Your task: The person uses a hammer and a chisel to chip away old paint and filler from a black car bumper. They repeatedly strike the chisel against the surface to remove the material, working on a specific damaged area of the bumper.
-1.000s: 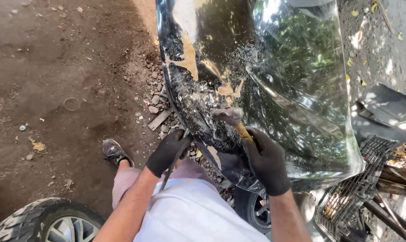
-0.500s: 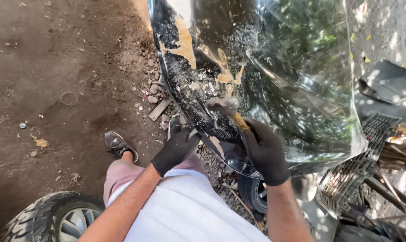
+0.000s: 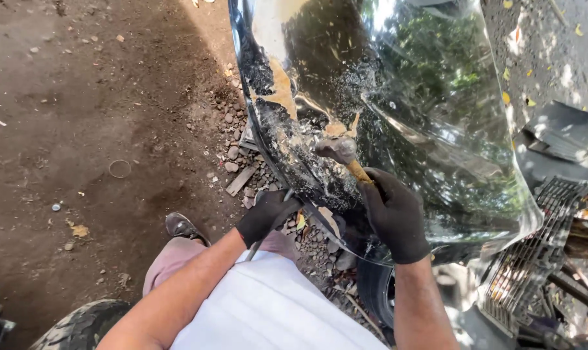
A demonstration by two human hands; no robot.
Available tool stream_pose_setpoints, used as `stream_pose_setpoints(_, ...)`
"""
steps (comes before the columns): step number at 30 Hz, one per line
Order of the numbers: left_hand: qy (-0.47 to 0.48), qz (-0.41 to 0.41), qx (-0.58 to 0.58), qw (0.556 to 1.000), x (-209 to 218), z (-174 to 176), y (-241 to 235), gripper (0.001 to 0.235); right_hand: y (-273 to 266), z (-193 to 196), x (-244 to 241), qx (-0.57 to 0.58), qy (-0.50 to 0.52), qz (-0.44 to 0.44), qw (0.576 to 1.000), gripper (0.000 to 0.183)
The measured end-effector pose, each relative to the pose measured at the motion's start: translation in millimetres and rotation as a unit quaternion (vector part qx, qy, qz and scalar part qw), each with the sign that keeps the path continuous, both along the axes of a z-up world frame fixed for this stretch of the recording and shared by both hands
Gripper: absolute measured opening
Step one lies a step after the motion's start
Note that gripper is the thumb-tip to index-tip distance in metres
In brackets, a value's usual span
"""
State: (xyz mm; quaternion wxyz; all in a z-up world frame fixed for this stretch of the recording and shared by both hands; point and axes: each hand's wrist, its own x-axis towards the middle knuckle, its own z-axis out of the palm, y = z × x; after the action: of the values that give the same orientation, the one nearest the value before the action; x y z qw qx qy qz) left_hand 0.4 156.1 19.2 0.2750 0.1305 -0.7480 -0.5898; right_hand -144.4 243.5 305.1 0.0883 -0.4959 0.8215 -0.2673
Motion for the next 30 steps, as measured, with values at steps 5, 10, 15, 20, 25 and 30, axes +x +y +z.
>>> stream_pose_setpoints(5, -0.074, -0.056, 0.265, 0.960, 10.6, 46.3, -12.1, 0.030, 9.2, -13.2, 4.1, 0.015, -0.016, -0.031, 0.999, 0.028)
stream_pose_setpoints(10, -0.131, -0.108, 0.399, 0.901, 11.1, 41.0, -16.5, 0.030, 14.4, -5.6, 16.4, 0.004, -0.038, -0.058, 0.998, 0.030)
stream_pose_setpoints(15, -0.105, -0.173, 0.439, 0.875, 13.3, 33.3, -24.3, 0.029, 15.2, 2.8, 14.1, 0.048, -0.031, -0.066, 0.996, 0.030)
stream_pose_setpoints(20, -0.129, -0.152, 0.385, 0.901, 26.3, 27.8, -19.9, 0.037, 10.9, 16.1, 39.7, -0.081, 0.074, 0.026, 0.994, 0.030)
stream_pose_setpoints(25, -0.171, -0.145, 0.253, 0.941, 32.1, 50.3, -26.2, 0.031, 14.3, 9.4, 57.8, -0.057, 0.140, 0.017, 0.988, 0.032)
stream_pose_setpoints(30, -0.165, -0.160, 0.279, 0.932, 30.3, 38.5, -21.6, 0.033, 19.9, -21.1, 31.5, 0.142, 0.148, -0.077, 0.976, 0.018)
